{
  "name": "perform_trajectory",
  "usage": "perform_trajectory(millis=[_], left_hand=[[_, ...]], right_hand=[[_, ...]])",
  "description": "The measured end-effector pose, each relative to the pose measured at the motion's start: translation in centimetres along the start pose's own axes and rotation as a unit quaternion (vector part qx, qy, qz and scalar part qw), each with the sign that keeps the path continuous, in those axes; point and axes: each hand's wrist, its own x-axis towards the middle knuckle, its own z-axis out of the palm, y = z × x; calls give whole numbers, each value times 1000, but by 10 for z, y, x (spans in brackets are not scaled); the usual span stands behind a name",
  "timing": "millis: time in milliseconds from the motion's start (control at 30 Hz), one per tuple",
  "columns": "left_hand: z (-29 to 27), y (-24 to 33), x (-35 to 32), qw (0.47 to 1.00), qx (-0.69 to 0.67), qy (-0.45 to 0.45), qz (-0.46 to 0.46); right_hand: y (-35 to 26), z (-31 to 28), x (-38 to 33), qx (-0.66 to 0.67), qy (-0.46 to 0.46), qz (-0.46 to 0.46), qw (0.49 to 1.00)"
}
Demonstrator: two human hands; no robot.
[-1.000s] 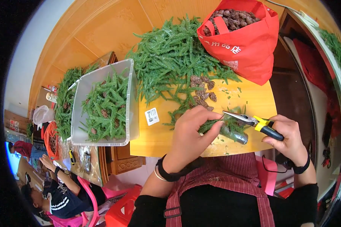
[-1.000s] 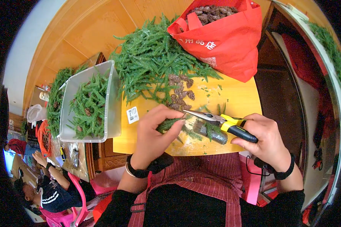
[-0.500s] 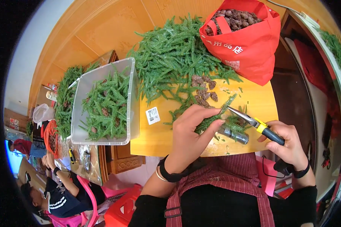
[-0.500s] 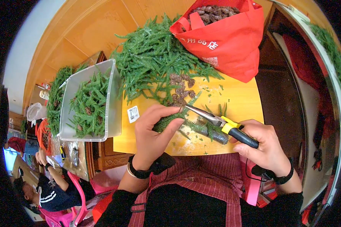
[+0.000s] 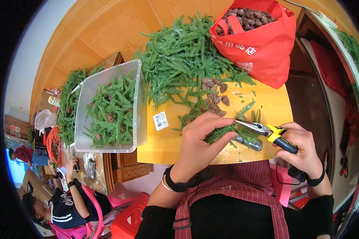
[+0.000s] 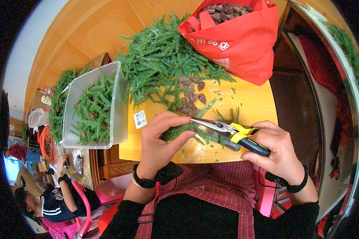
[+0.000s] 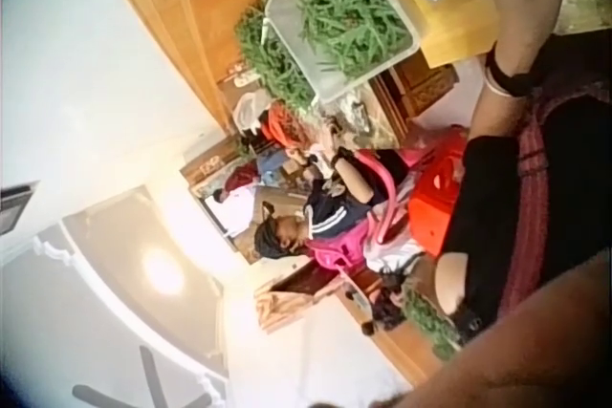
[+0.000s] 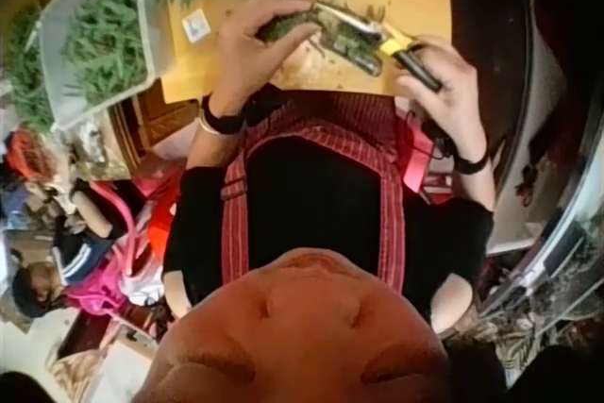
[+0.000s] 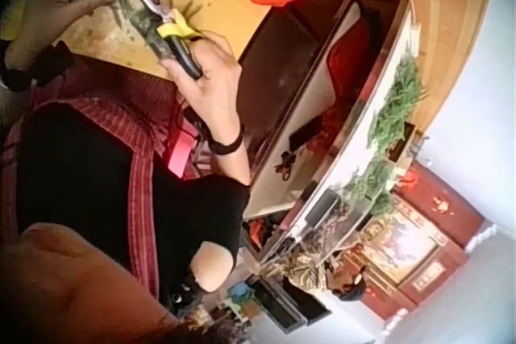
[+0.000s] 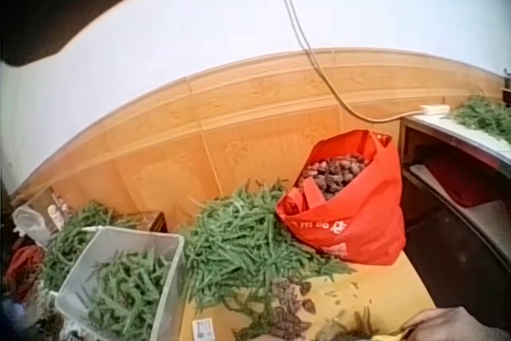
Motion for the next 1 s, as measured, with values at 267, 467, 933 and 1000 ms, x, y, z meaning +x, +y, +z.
perform_trajectory(millis=[267,467,933,1000], left_hand=[[-1,-2,0,1000,-12,-10,21],[-1,-4,1,991,-111,-12,-69],[-7,-13,9,989,36,-39,141],[-7,-13,11,986,27,-42,159]], right_hand=[[4,-2,-1,6,-8,-10,1000],[5,-4,1,-4,-14,-28,999],[11,-30,13,90,-192,34,977],[15,-34,13,139,-264,71,952]])
